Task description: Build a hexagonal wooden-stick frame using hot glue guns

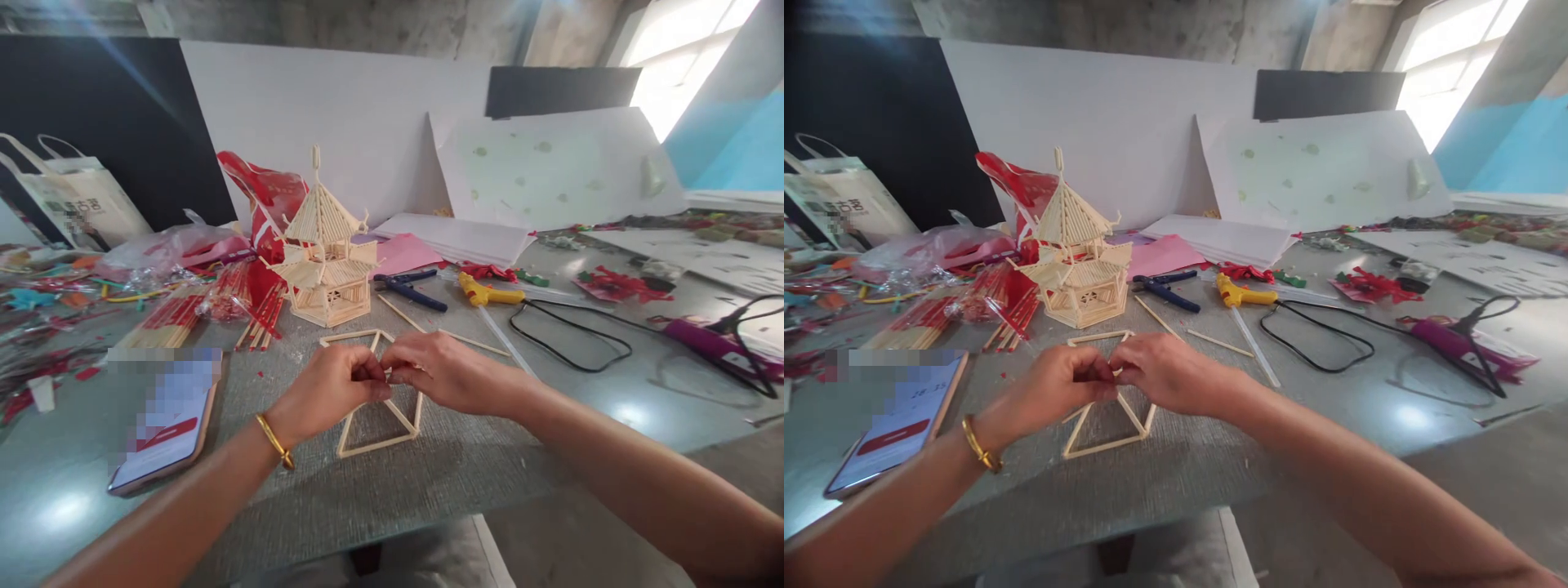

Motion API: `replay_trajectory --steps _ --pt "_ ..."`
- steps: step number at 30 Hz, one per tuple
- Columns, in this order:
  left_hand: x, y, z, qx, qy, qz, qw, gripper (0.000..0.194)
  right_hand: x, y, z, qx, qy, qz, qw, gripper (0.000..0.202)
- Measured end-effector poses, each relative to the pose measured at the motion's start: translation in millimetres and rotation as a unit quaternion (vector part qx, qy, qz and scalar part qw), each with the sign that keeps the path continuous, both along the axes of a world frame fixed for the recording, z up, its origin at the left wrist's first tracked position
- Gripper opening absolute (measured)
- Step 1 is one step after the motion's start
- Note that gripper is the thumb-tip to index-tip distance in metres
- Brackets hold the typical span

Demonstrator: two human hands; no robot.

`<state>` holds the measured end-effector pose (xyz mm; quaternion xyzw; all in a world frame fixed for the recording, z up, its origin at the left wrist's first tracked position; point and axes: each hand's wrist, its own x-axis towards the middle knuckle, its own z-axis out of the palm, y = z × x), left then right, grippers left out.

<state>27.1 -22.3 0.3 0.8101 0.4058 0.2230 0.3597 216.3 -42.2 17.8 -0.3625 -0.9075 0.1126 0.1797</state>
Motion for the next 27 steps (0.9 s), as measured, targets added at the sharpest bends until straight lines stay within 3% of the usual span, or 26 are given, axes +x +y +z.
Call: replay_trajectory --steps 4,8,14,18,27 --pt "-6 -7 3.1 0.04 0.043 -0.021 0.998 0.011 -1 5 -14.2 0.032 0.087 0.026 0.995 0.01" --pt "-9 -12 6.7 0.12 0.099 -0.016 0.988 0.012 2 3 -22.2 0.095 0.096 0.04 0.99 0.012" --pt "-14 -11 7.1 0.16 0.078 0.025 0.984 0.016 22 15 -18.7 0.234 0.106 -0.072 0.964 0.013" --pt "-16 -11 8.5 0.13 0.066 0.042 0.988 0.018 31 27 -21.1 0.248 0.09 -0.141 0.954 0.01" --pt "-18 -6 8.9 -0.007 0.044 0.001 0.999 0.022 38 42 -33.7 0.192 0.052 -0.184 0.963 0.01"
